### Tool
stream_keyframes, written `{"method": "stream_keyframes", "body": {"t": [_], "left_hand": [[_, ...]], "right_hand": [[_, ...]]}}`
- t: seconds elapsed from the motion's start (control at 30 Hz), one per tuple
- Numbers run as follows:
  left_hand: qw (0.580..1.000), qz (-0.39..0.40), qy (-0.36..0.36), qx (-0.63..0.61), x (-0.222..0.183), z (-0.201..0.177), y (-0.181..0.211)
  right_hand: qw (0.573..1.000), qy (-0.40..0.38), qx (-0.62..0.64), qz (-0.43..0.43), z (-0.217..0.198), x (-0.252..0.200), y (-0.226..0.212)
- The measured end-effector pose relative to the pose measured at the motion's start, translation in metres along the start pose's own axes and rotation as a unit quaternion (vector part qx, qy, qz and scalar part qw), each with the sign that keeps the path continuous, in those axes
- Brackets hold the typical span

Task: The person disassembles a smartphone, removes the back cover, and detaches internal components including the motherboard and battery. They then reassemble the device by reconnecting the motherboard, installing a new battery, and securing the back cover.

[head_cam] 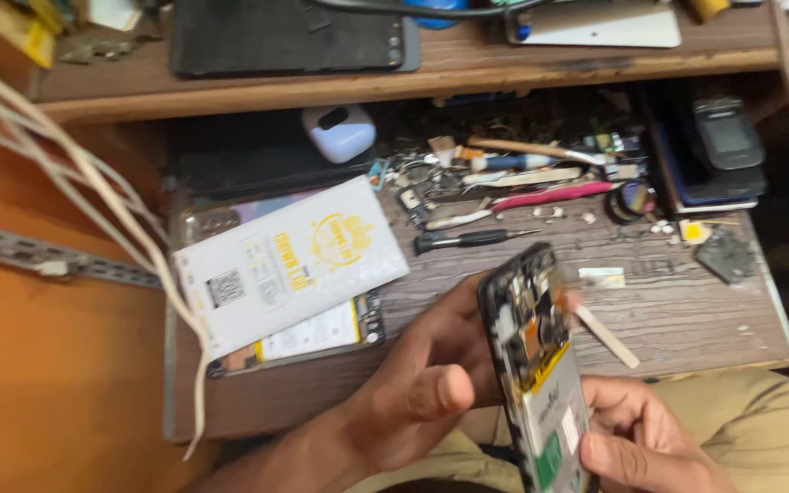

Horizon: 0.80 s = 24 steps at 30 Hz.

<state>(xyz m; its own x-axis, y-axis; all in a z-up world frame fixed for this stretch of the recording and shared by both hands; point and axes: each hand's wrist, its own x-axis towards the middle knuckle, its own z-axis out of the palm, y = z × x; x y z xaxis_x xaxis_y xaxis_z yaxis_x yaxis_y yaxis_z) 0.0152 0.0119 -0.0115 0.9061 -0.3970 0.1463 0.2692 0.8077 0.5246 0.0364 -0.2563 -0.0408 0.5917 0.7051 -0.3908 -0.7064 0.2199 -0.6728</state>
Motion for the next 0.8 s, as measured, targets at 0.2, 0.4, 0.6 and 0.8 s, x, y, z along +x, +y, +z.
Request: {"method": "stream_keyframes", "body": {"t": [0.2, 0.4, 0.6, 0.8], "left_hand": [[0.988, -0.011, -0.051, -0.145, -0.004, 0.001, -0.014], [0.978, -0.031, -0.051, -0.199, -0.019, 0.006, -0.037], [0.979, -0.031, -0.094, -0.179, -0.031, 0.028, -0.055], [0.995, -0.026, -0.058, -0.082, -0.05, 0.061, -0.066]], "right_hand": [[0.986, -0.092, 0.084, 0.11, -0.01, 0.002, 0.037], [0.988, -0.097, 0.071, 0.093, -0.024, -0.017, 0.067], [0.998, -0.043, 0.03, 0.046, -0.021, -0.048, 0.086], [0.994, -0.068, 0.072, 0.053, 0.024, -0.072, 0.081]]}}
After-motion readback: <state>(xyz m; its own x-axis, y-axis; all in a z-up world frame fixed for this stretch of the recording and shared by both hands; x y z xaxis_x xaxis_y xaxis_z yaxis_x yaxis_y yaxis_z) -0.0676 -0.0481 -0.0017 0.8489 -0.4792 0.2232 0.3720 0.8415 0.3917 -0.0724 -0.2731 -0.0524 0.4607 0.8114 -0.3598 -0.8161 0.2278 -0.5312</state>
